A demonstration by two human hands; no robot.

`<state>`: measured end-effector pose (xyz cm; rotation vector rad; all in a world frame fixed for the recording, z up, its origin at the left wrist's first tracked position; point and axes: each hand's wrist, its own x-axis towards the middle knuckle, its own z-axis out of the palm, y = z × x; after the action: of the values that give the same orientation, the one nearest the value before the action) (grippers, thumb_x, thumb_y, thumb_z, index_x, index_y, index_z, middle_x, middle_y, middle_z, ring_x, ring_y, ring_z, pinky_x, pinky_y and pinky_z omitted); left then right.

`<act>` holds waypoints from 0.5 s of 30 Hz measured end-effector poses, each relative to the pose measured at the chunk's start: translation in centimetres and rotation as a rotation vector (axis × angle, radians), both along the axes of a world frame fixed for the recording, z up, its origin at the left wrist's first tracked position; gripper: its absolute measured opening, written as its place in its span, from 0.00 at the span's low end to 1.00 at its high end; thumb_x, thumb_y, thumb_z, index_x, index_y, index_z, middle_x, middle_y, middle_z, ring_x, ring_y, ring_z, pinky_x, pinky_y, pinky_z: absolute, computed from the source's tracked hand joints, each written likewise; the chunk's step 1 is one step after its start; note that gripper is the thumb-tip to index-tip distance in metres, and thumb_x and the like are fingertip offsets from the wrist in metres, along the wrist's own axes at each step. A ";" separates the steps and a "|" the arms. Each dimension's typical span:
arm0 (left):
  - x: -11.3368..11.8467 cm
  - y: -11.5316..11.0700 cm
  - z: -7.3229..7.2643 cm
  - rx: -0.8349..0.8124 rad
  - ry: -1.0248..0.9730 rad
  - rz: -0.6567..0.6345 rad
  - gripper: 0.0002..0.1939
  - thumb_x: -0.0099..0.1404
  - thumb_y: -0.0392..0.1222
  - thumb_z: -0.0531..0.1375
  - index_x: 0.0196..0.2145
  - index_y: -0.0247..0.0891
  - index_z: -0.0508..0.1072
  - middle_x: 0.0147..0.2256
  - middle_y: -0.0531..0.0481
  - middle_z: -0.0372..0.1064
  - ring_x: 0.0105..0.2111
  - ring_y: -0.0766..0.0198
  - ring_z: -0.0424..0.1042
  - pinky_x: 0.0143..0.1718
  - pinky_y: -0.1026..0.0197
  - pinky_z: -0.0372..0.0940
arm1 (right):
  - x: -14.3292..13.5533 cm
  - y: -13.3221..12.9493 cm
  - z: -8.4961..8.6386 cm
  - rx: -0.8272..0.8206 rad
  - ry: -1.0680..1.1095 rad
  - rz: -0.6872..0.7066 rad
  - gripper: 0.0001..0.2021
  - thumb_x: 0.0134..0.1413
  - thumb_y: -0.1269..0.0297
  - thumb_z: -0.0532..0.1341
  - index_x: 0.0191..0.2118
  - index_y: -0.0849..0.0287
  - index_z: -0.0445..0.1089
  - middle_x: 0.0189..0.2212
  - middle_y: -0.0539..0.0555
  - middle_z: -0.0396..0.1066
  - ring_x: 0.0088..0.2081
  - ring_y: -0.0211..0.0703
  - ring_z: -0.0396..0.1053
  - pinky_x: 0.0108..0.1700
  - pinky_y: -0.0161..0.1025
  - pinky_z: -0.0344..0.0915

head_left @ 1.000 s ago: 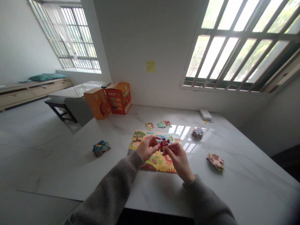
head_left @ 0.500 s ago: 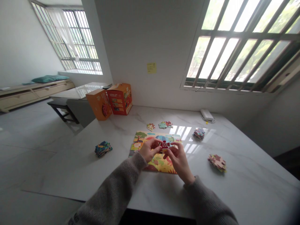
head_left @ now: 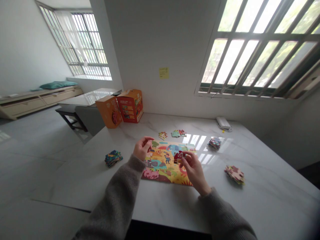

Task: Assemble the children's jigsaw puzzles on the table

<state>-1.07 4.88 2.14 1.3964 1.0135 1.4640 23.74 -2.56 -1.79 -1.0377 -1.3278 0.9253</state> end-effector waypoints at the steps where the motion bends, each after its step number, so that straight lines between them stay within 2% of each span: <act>1: -0.4 0.2 -0.1 0.001 0.023 0.005 0.11 0.63 0.46 0.60 0.37 0.36 0.74 0.19 0.58 0.61 0.18 0.71 0.58 0.20 0.68 0.55 | 0.0 0.0 0.1 -0.002 -0.001 0.005 0.15 0.61 0.52 0.61 0.48 0.54 0.65 0.30 0.50 0.74 0.27 0.40 0.71 0.30 0.38 0.69; 7: -2.8 0.4 -0.5 -0.033 0.186 0.023 0.13 0.58 0.47 0.63 0.36 0.36 0.75 0.20 0.56 0.63 0.19 0.70 0.60 0.20 0.68 0.55 | -0.2 -0.2 0.6 -0.029 0.013 0.025 0.15 0.62 0.52 0.60 0.47 0.55 0.65 0.36 0.54 0.77 0.30 0.42 0.74 0.35 0.41 0.72; 11: -4.0 0.3 -0.8 -0.073 0.216 0.025 0.15 0.56 0.50 0.64 0.35 0.36 0.76 0.20 0.55 0.64 0.19 0.69 0.60 0.20 0.67 0.55 | -0.1 0.0 0.1 -0.037 0.033 0.037 0.15 0.62 0.52 0.60 0.48 0.55 0.65 0.41 0.57 0.77 0.39 0.47 0.76 0.36 0.41 0.73; 15: -4.4 0.3 -1.5 -0.068 0.278 0.019 0.15 0.57 0.51 0.62 0.35 0.35 0.75 0.20 0.55 0.63 0.20 0.69 0.61 0.22 0.67 0.57 | 0.0 0.2 -0.2 -0.021 -0.013 0.047 0.14 0.63 0.53 0.60 0.48 0.55 0.65 0.42 0.57 0.77 0.40 0.47 0.76 0.37 0.41 0.73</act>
<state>-5.47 5.18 0.69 1.5732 1.2401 1.2585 23.79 -2.40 -1.98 -1.0341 -1.3603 0.9711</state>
